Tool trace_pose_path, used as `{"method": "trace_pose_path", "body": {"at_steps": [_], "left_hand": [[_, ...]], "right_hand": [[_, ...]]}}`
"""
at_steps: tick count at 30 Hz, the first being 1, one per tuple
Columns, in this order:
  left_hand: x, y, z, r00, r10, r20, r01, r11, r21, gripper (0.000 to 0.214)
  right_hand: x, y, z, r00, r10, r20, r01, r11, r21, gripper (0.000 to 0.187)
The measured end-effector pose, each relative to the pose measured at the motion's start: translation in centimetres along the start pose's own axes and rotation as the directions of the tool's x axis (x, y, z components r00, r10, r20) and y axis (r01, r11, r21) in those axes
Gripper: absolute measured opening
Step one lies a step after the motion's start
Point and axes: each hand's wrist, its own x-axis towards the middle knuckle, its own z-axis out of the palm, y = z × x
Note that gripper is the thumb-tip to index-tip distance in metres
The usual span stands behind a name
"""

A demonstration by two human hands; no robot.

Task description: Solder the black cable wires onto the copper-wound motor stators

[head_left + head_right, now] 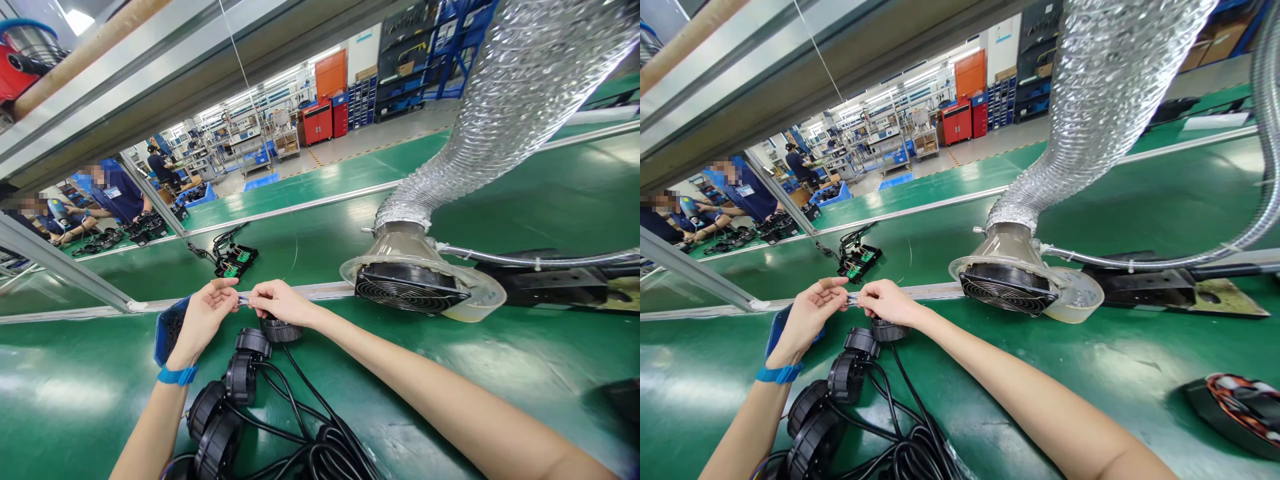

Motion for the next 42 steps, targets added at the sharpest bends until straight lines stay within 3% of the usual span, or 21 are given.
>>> {"method": "trace_pose_path", "body": {"at_steps": [5, 9, 14, 20, 24, 42], "left_hand": [[0.1, -0.4, 0.6, 0.999, -0.029, 0.044, 0.031, 0.999, -0.031, 0.044], [0.2, 0.0, -0.4, 0.998, -0.030, 0.063, 0.030, 1.000, -0.006, 0.050], [0.0, 0.7, -1.3, 0.987, 0.073, -0.146, -0.073, 0.997, 0.002, 0.045], [-0.1, 0.5, 0.1, 0.984, 0.076, -0.161, -0.085, 0.995, -0.050, 0.044], [0.0, 0.3, 0.0, 0.973, 0.096, -0.210, -0.108, 0.993, -0.047, 0.046], [0.2, -0.2, -0.2, 0.989, 0.025, -0.145, -0.039, 0.995, -0.092, 0.046]], "right_hand": [[0.1, 0.1, 0.0, 1.000, -0.006, 0.003, 0.006, 1.000, -0.015, 0.017], [0.0, 0.1, 0.0, 1.000, -0.010, -0.006, 0.010, 1.000, -0.029, 0.015], [0.0, 0.0, 0.0, 1.000, -0.009, -0.013, 0.009, 0.999, -0.034, 0.014], [0.0, 0.0, 0.0, 1.000, -0.015, -0.013, 0.014, 0.999, -0.040, 0.014], [-0.1, -0.1, 0.0, 1.000, -0.016, -0.013, 0.015, 0.999, -0.049, 0.015], [0.0, 0.2, 0.0, 1.000, -0.010, -0.024, 0.009, 0.999, -0.051, 0.015]]}}
